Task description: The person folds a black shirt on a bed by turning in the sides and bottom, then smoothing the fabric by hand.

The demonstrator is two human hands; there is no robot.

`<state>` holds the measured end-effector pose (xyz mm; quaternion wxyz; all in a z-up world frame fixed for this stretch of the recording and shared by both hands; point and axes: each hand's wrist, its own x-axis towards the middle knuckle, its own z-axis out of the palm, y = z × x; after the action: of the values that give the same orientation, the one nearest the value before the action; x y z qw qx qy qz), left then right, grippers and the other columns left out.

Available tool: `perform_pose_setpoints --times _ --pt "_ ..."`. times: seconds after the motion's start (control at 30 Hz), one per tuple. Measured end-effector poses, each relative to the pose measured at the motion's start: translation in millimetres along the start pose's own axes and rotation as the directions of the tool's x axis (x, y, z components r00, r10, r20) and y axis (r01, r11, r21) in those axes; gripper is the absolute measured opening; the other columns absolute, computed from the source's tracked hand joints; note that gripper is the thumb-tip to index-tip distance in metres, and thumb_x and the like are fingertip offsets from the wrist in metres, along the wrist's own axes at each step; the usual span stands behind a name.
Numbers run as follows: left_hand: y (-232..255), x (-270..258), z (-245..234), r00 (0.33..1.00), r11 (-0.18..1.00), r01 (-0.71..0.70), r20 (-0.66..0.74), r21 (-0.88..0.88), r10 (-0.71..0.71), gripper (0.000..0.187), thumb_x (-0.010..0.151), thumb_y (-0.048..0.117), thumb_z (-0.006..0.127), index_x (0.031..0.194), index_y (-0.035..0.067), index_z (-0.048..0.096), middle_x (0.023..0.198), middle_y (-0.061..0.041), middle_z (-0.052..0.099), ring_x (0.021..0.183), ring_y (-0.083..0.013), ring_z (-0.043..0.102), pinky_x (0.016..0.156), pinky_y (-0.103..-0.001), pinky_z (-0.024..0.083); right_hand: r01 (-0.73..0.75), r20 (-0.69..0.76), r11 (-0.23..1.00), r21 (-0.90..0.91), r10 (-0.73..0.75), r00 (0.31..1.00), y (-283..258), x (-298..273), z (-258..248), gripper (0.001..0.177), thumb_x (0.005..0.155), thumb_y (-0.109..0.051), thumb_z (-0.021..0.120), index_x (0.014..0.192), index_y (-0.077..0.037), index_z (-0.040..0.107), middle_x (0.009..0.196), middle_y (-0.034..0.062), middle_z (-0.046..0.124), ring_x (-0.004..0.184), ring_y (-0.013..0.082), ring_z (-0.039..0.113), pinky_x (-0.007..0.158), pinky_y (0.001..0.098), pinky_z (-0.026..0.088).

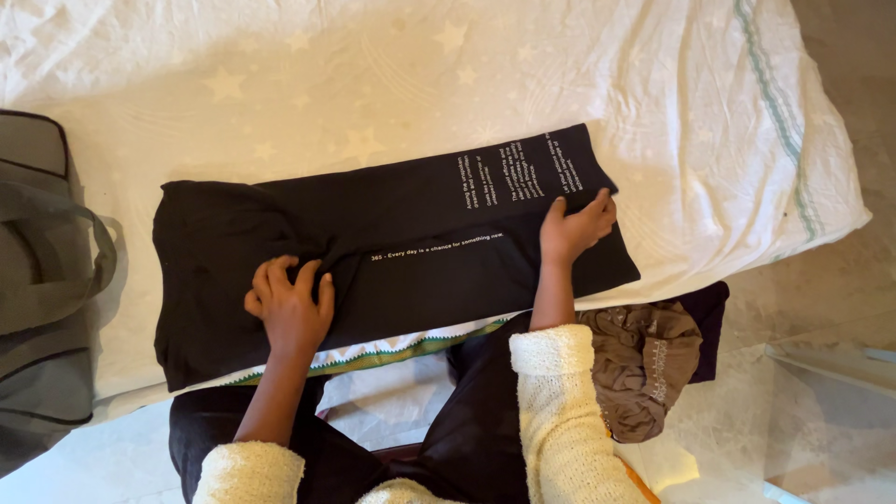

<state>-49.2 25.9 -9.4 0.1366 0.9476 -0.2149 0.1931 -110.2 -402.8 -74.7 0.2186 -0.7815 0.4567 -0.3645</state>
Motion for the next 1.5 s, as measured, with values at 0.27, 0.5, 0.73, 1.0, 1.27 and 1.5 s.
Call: perform_pose_setpoints --times 0.27,0.5,0.73,1.0,1.27,1.5 --pt "35.1 60.5 49.3 0.997 0.931 0.031 0.082 -0.364 -0.001 0.030 0.103 0.031 0.061 0.127 0.015 0.067 0.139 -0.014 0.055 0.138 -0.0436 0.050 0.112 -0.063 0.036 0.378 0.452 0.925 -0.052 -0.315 0.834 -102.6 -58.9 12.9 0.078 0.100 -0.052 0.059 0.164 -0.019 0.031 0.169 0.0228 0.014 0.153 0.0584 0.005 0.110 0.0830 0.008" --pt "-2.1 100.5 53.3 0.778 0.895 0.431 0.457 0.110 -0.431 0.066 0.098 0.056 0.041 0.158 0.030 0.031 0.168 -0.005 0.015 0.151 -0.0519 0.000 0.099 -0.090 -0.001 0.413 0.653 0.860 -0.300 -0.131 0.746 -114.4 -66.4 21.7 0.083 0.093 -0.071 0.045 0.162 -0.027 0.029 0.170 0.0182 0.005 0.145 0.0664 -0.007 0.096 0.0925 -0.002" --pt "-114.7 84.9 39.2 0.682 0.710 0.693 0.203 0.128 -0.703 0.074 0.096 0.051 0.059 0.158 0.018 0.033 0.165 -0.020 0.014 0.141 -0.0589 0.010 0.104 -0.077 0.019 0.408 0.614 0.860 -0.307 -0.148 0.775 -108.7 -71.9 27.6 0.081 0.094 -0.069 0.045 0.162 -0.027 0.031 0.171 0.0178 0.010 0.148 0.0637 -0.004 0.098 0.0915 -0.003" --pt "-173.0 78.5 63.0 0.688 0.693 0.718 -0.083 -0.066 -0.721 0.041 0.097 0.034 0.065 0.130 0.010 0.062 0.136 -0.015 0.055 0.129 -0.0416 0.044 0.099 -0.057 0.043 0.410 0.545 0.874 -0.260 -0.217 0.810 -105.3 -75.5 27.9 0.077 0.094 -0.063 0.051 0.159 -0.022 0.040 0.170 0.0179 0.020 0.152 0.0548 0.005 0.101 0.0886 -0.004" --pt "-212.3 138.3 65.0 0.534 0.531 0.841 0.301 -0.098 -0.790 0.045 0.094 0.051 0.062 0.115 0.012 0.069 0.122 -0.011 0.066 0.122 -0.0374 0.051 0.099 -0.053 0.042 0.457 0.458 0.865 -0.208 -0.327 0.827 -94.8 -82.3 33.5 0.070 0.099 -0.056 0.052 0.157 -0.019 0.046 0.168 0.0192 0.029 0.153 0.0531 0.014 0.103 0.0868 -0.004" --pt "-236.3 129.7 75.8 0.556 0.426 0.781 0.199 -0.456 -0.807 0.040 0.092 0.043 0.074 0.107 0.007 0.071 0.105 -0.009 0.073 0.100 -0.0280 0.069 0.095 -0.047 0.053 0.449 0.464 0.863 -0.231 -0.308 0.831 -94.7 -82.9 36.3 0.070 0.098 -0.056 0.051 0.157 -0.020 0.046 0.169 0.0174 0.028 0.153 0.0511 0.015 0.105 0.0855 -0.003"
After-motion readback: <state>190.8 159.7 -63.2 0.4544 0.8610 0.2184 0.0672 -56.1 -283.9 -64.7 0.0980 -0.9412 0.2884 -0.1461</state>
